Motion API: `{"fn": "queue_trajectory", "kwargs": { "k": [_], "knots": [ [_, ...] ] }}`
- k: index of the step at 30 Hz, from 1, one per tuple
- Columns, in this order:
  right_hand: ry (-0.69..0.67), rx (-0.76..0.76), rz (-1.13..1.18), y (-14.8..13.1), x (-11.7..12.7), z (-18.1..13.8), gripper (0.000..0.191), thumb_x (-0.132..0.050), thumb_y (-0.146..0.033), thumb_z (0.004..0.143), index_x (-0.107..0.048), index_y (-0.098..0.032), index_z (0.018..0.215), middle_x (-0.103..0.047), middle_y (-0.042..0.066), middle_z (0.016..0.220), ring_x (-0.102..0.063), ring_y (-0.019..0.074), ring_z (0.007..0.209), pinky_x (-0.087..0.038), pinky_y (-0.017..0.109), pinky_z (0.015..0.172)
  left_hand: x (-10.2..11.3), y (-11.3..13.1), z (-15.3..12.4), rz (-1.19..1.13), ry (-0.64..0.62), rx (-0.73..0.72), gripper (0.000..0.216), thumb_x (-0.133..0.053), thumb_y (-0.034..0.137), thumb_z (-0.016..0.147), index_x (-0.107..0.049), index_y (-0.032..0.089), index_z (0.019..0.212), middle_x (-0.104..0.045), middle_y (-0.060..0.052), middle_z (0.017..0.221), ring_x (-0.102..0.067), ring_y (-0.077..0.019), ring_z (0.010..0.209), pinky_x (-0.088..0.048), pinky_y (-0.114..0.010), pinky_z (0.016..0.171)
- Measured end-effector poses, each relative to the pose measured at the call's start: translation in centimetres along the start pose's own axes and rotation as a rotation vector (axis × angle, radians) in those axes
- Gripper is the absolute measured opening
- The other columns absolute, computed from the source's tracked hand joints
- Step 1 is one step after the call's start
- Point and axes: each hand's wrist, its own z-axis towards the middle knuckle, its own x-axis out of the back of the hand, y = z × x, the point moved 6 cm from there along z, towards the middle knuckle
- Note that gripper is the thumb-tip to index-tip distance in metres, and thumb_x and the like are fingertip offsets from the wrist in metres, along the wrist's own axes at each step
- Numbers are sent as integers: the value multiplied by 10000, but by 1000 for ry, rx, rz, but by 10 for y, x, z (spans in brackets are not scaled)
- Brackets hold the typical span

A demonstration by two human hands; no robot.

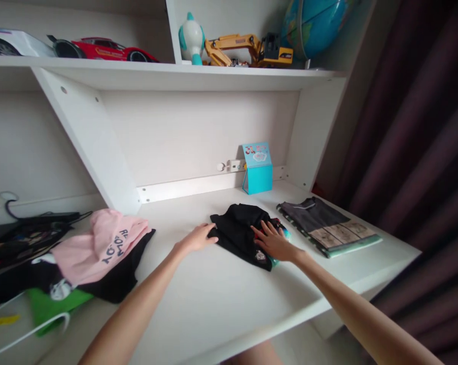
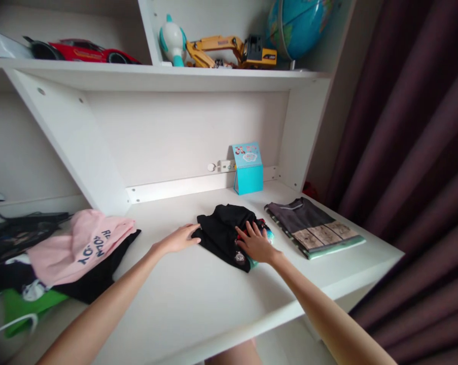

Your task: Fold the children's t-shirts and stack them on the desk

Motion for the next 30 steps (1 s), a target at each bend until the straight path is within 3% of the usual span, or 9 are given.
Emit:
{"fn": "queue_trajectory", "kwargs": {
  "k": [4,7,11,14,17,21,24,26,30],
  "knots": [
    [66,-55,-93,-42,-22,-13,552,-295,-472,909,-234,-246,1409,-162,155,1464,-109,356,1328,-216,605,967,2,-4,20,-66,130,73,533,-446,393,836,-380,139,1300,-423,-140,1346,-395,-248,1232,-292,-324,1011],
    [93,-83,-62,-65,-18,-30,586,-299,-507,895,-233,-239,1411,-193,156,1456,-149,358,1320,-220,595,973,0,-16,34,-109,145,200,625,-561,297,757,-350,101,1312,-397,-184,1355,-375,-289,1242,-301,-373,1003],
    [1,-59,89,-63,13,-36,481,-372,-441,881,-441,-220,1303,-535,150,1232,-502,319,1110,-387,473,892,3,-14,38,-161,81,218,492,-598,156,661,-540,83,1145,-595,-150,1149,-557,-283,1046,-420,-356,888],
    [22,14,211,-51,53,-19,510,-470,-314,831,-404,-176,1317,-582,134,1165,-545,260,1059,-404,385,891,15,25,26,-238,-8,53,305,-571,150,686,-650,137,980,-677,-53,991,-611,-220,934,-451,-299,848],
    [30,248,259,-61,84,2,771,-626,-232,671,-309,-180,1372,-366,129,1382,-338,267,1256,-304,389,996,42,95,-3,-351,-46,-274,245,-508,233,798,-673,165,966,-671,-40,1019,-598,-181,960,-433,-263,877],
    [-124,531,452,-92,109,0,419,-591,-182,682,-580,-198,1100,-595,38,1118,-539,198,1016,-406,297,876,95,153,-58,-259,155,-403,310,-402,298,887,-637,203,1065,-677,-29,946,-618,-147,881,-468,-248,820],
    [-3,473,547,-91,144,-19,151,-560,-274,766,-617,-166,854,-637,8,837,-571,153,782,-444,256,729,139,154,-96,-81,537,-347,295,-424,312,881,-621,233,1086,-665,-18,1010,-613,-154,924,-466,-257,853],
    [70,379,608,-82,167,-37,199,-544,-354,800,-574,-161,762,-603,0,734,-550,133,690,-438,232,630,160,145,-114,-24,747,-276,275,-459,336,862,-644,234,1038,-661,-20,1037,-612,-173,940,-463,-273,870],
    [-69,342,465,-74,180,-78,247,-599,-430,758,-583,-186,791,-604,5,736,-568,143,682,-441,226,573,173,125,-133,-97,664,-156,258,-570,452,757,-697,226,754,-700,-14,767,-644,-190,713,-524,-275,678]
  ]
}}
